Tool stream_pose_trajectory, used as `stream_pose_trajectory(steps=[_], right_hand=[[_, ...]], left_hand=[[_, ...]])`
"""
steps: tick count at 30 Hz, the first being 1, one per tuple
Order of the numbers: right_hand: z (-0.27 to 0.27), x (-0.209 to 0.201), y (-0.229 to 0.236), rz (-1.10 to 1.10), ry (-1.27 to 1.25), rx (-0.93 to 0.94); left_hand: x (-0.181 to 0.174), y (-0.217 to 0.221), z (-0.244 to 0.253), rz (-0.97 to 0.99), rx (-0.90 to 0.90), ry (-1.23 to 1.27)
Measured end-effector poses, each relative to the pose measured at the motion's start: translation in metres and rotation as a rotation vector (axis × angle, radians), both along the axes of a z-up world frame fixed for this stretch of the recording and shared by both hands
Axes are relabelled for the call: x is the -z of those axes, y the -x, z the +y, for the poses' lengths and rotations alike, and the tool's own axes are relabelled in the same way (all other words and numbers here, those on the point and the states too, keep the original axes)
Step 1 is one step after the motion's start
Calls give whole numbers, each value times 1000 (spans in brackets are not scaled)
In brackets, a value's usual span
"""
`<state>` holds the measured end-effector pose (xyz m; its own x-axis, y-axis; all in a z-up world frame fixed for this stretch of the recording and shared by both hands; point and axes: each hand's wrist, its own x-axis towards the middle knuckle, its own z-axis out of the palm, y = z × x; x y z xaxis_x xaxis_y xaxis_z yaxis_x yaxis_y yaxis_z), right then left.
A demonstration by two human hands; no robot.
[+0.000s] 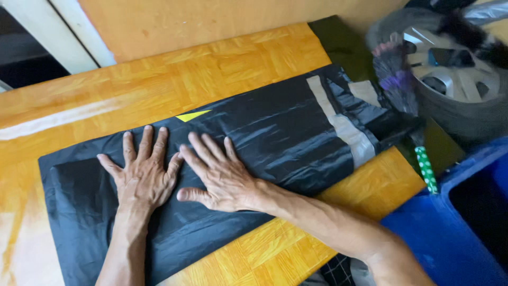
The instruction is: The person folds a large black plastic bag on a table and zips it into a smaller black storage pouch.
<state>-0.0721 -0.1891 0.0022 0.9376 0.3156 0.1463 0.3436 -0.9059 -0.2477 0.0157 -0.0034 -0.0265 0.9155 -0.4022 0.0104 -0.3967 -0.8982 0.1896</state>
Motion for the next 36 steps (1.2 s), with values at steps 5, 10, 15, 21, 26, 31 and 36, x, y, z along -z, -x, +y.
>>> stream_pose_trajectory(steps=[5,10,15,21,26,31,36], right_hand=[[-40,36,13,-16,171,91],[-142,38,43,103,251,399],[-221,38,76,194,172,585],[-107,0,85,-197,86,333],[-14,3,105,-98,-330,-223],[-59,20,109,52,84,20],[-170,40,128,93,155,342]], left_hand=[[-10,3,-1,50,-31,59],[-9,1,-2,74,-41,22],[-7,2,-2,44,-24,43],[-10,5,-2,51,-11,39],[-13,6,-4,19,21,38],[-12,2,-3,63,-5,37],[-10,4,-2,48,20,39]])
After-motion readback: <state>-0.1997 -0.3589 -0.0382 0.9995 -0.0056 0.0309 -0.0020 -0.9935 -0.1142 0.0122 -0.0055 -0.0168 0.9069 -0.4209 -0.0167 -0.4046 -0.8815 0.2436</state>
